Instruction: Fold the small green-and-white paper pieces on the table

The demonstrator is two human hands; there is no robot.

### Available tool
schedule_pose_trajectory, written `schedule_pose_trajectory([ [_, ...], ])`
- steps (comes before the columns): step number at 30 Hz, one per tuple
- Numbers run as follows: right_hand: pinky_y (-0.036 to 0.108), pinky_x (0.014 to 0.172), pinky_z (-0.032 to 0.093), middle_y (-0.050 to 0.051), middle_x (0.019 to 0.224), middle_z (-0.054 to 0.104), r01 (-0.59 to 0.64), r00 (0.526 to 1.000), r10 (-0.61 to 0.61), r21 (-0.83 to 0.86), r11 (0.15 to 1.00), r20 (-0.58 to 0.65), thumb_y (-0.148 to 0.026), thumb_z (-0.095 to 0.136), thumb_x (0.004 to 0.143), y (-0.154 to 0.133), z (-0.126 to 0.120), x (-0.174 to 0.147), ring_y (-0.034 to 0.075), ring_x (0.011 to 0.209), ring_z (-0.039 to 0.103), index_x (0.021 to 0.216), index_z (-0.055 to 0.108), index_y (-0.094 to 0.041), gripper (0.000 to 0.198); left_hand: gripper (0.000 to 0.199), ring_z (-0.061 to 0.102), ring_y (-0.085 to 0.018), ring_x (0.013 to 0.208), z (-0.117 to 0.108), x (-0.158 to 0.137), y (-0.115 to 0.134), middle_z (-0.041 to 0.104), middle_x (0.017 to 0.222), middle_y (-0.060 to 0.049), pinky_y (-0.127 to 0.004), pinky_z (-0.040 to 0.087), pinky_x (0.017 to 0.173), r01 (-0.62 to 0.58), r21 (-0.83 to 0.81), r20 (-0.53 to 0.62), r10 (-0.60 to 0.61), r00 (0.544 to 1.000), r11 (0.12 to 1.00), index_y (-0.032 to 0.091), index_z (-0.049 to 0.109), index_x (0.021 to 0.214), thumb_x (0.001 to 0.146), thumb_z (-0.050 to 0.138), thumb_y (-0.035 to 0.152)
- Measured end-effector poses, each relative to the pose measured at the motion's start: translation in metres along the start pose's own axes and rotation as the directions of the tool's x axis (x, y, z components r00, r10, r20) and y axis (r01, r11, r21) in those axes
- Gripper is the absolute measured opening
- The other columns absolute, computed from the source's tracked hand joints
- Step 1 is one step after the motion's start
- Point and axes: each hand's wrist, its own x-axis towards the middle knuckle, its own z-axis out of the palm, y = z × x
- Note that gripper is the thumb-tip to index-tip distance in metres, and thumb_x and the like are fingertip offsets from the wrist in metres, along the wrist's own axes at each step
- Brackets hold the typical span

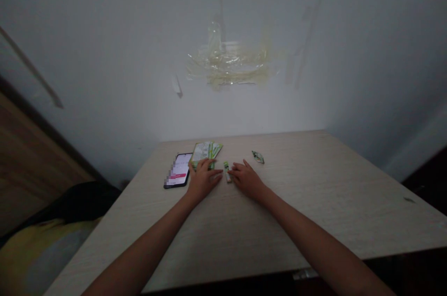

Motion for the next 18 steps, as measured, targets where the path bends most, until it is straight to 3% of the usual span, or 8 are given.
schedule_pose_trajectory([
  [18,0.052,0.113,0.027,0.011,0.122,0.064,0.019,1.0,-0.019,0.009,1.0,0.003,-0.016,0.048,0.092,0.0017,0.0001,-0.0005,0.023,0.124,0.053,0.121,0.064,-0.02,0.032,0.02,0.038,-0.033,0.133,-0.0011,0.0004,0.0038,0.049,0.143,0.001,-0.077,-0.001,0.104,-0.046,0.005,0.087,0.045,0.995,0.999,0.047,0.07,0.103,0.086,0.059,0.045],
])
